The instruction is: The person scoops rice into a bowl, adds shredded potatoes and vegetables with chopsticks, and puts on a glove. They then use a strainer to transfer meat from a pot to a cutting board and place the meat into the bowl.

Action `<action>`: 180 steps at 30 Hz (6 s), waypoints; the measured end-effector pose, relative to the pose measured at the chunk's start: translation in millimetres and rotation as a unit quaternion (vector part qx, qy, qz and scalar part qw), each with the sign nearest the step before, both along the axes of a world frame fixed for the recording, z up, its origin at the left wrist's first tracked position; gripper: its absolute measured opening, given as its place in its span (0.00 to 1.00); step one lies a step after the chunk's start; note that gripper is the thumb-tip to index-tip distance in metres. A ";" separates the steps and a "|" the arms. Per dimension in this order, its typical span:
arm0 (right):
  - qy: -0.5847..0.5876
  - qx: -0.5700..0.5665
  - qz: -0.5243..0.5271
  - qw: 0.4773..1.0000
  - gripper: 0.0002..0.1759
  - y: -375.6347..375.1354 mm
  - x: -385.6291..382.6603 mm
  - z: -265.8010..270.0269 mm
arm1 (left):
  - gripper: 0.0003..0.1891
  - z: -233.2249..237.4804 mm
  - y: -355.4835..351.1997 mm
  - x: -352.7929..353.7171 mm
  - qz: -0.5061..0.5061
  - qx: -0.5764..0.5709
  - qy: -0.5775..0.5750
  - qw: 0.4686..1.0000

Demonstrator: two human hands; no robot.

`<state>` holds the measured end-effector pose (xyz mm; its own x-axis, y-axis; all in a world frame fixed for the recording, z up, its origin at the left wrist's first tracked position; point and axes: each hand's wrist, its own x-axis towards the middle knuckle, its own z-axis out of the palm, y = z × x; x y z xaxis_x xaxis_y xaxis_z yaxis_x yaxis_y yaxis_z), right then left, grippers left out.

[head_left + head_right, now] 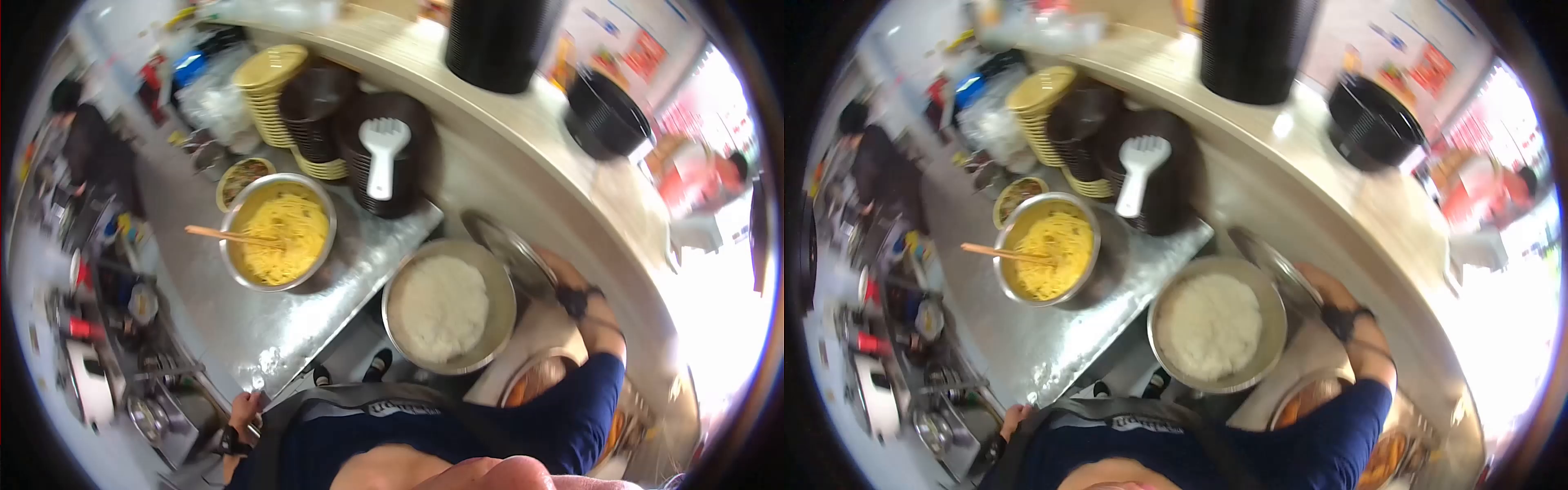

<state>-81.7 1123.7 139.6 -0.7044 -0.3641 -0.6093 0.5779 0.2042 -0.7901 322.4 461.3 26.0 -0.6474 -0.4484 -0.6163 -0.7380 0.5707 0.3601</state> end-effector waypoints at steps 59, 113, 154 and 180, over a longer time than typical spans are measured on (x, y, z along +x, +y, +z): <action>0.268 0.180 -0.314 0.893 0.12 -122.9 258.7 42.7 | 0.26 266.1 -134.7 -544.0 0.167 0.555 0.431 0.692; 0.202 0.042 -0.036 0.978 0.24 -431.0 323.1 20.7 | 0.35 76.8 -82.6 -12.1 0.215 0.868 0.191 0.405; 0.192 0.568 0.107 0.793 0.16 -94.1 159.0 -168.2 | 0.27 78.8 73.2 -143.1 0.265 0.626 0.170 0.713; 0.198 0.170 -0.257 0.931 0.15 -105.6 198.1 -124.9 | 0.32 88.4 183.1 -236.0 0.062 0.644 -0.047 0.761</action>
<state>116.4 1018.1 14.7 -0.9262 0.2486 -0.2835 0.3454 0.2579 -0.9023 86.5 644.4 114.4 -0.5754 0.5121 -0.6378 -0.8144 -0.2871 0.5043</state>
